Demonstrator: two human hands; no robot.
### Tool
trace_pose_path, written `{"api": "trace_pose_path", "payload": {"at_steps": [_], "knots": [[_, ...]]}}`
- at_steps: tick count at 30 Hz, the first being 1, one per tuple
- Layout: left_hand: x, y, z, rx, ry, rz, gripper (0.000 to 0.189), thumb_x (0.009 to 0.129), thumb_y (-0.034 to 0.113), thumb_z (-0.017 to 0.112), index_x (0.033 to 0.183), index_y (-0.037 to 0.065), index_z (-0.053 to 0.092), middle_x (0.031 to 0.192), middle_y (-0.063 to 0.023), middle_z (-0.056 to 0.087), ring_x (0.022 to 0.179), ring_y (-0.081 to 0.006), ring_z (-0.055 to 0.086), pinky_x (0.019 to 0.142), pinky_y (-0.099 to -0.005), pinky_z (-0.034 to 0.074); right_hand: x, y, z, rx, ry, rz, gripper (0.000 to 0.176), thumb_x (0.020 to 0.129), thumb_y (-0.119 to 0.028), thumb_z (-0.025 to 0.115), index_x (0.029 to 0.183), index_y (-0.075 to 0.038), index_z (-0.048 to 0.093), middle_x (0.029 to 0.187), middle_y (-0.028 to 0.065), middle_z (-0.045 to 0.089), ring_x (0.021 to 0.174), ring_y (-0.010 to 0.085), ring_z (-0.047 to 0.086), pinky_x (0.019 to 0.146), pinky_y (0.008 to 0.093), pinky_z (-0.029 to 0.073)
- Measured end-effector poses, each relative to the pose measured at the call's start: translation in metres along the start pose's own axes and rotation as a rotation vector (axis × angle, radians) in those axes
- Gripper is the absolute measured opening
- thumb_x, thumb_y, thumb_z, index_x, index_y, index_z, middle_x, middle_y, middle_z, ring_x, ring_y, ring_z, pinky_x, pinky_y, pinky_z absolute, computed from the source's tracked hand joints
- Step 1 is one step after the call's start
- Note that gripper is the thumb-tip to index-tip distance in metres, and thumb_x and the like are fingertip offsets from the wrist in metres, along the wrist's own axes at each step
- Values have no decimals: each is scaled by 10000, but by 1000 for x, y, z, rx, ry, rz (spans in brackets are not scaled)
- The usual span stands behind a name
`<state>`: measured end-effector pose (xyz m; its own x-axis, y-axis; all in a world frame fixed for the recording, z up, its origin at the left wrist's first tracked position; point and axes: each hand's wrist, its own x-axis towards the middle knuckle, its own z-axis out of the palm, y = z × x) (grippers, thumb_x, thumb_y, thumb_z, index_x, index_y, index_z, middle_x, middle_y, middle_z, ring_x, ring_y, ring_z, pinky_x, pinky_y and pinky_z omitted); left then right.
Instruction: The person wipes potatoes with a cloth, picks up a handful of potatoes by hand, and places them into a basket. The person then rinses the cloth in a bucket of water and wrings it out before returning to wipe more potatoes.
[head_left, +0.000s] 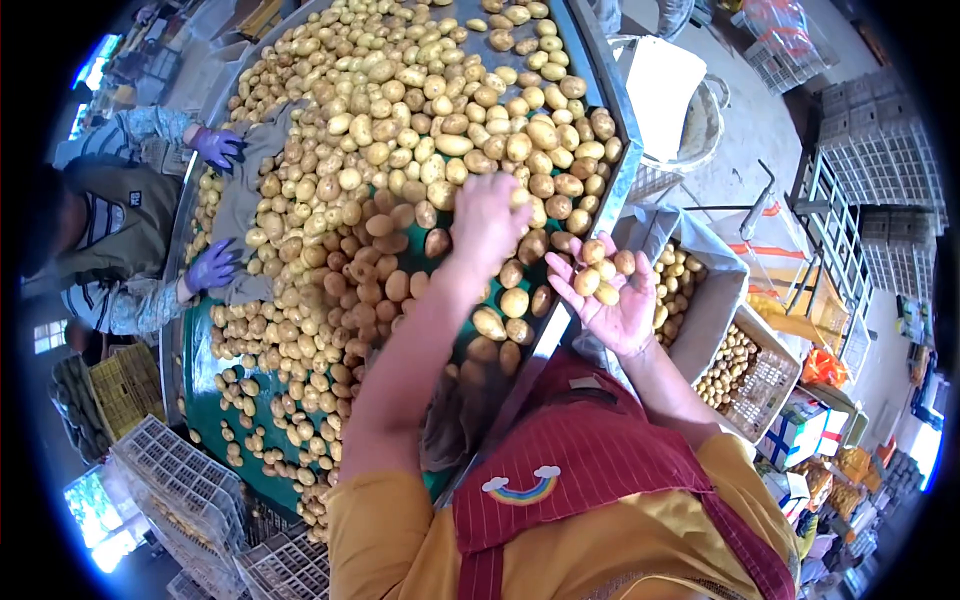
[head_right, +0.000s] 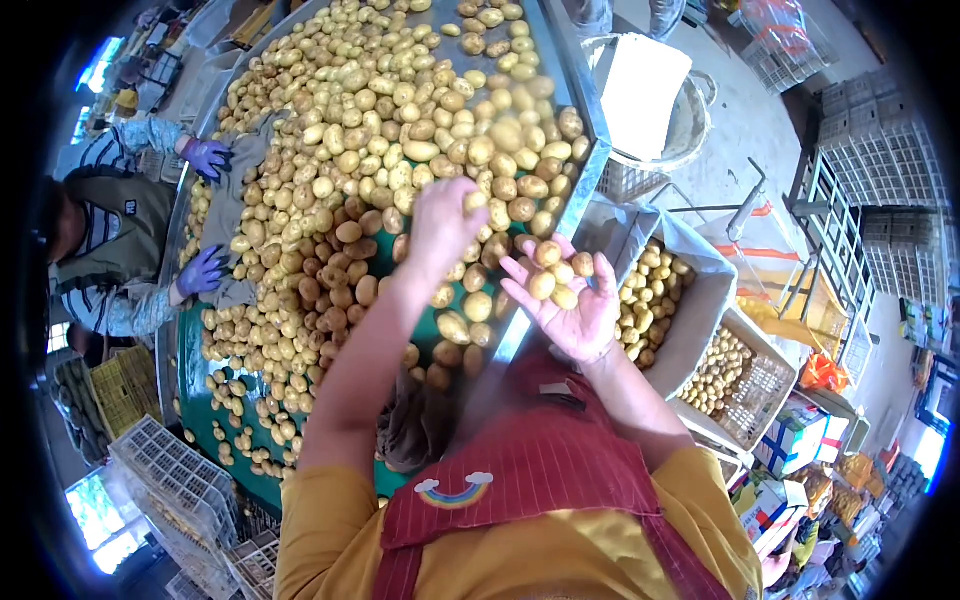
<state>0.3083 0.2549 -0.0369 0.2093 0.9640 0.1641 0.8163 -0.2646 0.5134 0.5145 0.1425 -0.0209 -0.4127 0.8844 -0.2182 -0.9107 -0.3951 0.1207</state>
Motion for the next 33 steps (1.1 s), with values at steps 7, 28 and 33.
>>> {"api": "trace_pose_path", "payload": {"at_steps": [7,28,33], "knots": [[-97,94,-46,-372,21,63,429,769,225,844,1118,65,653,917,-91,585,799,-281,593,784,-399,491,-35,-6,-16,94,10,77,557,972,-504,573,1410,-161,553,1500,196,470,1471,433,324,1186,634,297],[-3,-79,-1,-90,-117,38,369,800,40,756,1159,38,670,1173,-148,655,1084,-334,628,957,-392,499,-155,-65,-23,91,41,-369,421,901,-394,693,1193,-104,604,1367,200,544,1364,484,438,1164,628,351],[-45,32,-30,-486,-109,-122,563,859,5,675,1393,118,535,1366,-111,580,1161,-246,586,976,-303,475,-180,-167,-14,195,85,-767,429,881,-439,695,1123,-104,583,1270,151,601,1310,388,523,1147,591,401]]}}
